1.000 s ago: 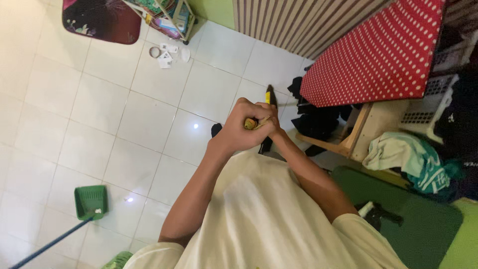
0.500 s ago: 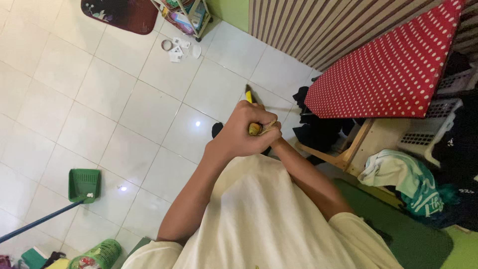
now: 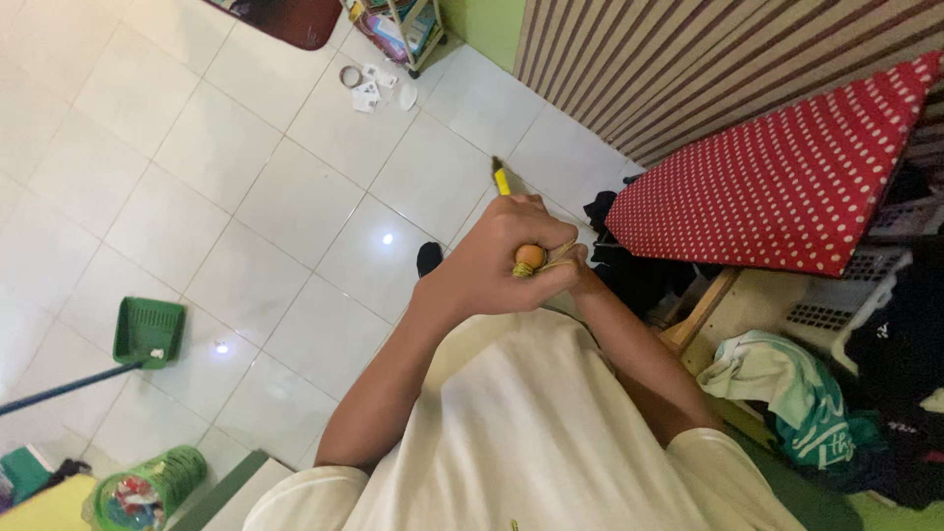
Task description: The person sweeps the floor using a broom and a dustpan, collecting debris from around the edges of a room.
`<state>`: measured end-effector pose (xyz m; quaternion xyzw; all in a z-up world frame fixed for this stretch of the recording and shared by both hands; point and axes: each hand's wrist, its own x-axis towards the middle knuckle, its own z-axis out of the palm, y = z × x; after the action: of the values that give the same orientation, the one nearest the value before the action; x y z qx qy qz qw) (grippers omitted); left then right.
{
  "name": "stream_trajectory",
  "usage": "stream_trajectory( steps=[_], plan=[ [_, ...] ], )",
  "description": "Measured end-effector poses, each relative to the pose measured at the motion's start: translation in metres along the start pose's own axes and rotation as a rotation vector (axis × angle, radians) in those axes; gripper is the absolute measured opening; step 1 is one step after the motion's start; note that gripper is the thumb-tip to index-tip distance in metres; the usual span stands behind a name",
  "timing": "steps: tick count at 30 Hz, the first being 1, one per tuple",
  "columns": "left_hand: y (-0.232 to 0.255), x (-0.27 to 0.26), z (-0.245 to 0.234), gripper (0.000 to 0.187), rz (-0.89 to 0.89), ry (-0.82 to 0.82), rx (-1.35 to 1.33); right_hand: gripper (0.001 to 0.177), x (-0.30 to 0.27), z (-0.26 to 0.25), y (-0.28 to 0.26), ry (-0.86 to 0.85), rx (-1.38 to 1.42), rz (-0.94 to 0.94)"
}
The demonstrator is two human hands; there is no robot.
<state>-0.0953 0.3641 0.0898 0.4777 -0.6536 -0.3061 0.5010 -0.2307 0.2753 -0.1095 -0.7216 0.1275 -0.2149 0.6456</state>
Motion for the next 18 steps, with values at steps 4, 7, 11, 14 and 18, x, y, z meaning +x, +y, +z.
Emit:
stream_trajectory(
  steps=[4,7,11,14,18],
  plan=[
    [-0.001,-0.006,0.000,0.012,0.020,0.101,-0.047,0.030,0.005,-0.022,0.036,-0.053,-0.113,0.008],
    [-0.006,-0.011,0.013,0.018,-0.078,0.212,-0.146,0.029,0.015,-0.037,0.071,-0.086,-0.330,0.069],
    [-0.018,-0.018,0.033,0.023,-0.165,0.264,-0.164,0.029,0.013,-0.054,0.111,-0.133,-0.614,0.192],
    [-0.022,-0.022,0.050,0.026,-0.240,0.292,-0.149,0.030,0.003,-0.059,0.124,-0.078,-0.627,0.042],
    [-0.026,-0.026,0.068,0.025,-0.225,0.340,-0.180,0.031,-0.022,-0.053,0.139,-0.085,-0.551,0.223]
  ],
)
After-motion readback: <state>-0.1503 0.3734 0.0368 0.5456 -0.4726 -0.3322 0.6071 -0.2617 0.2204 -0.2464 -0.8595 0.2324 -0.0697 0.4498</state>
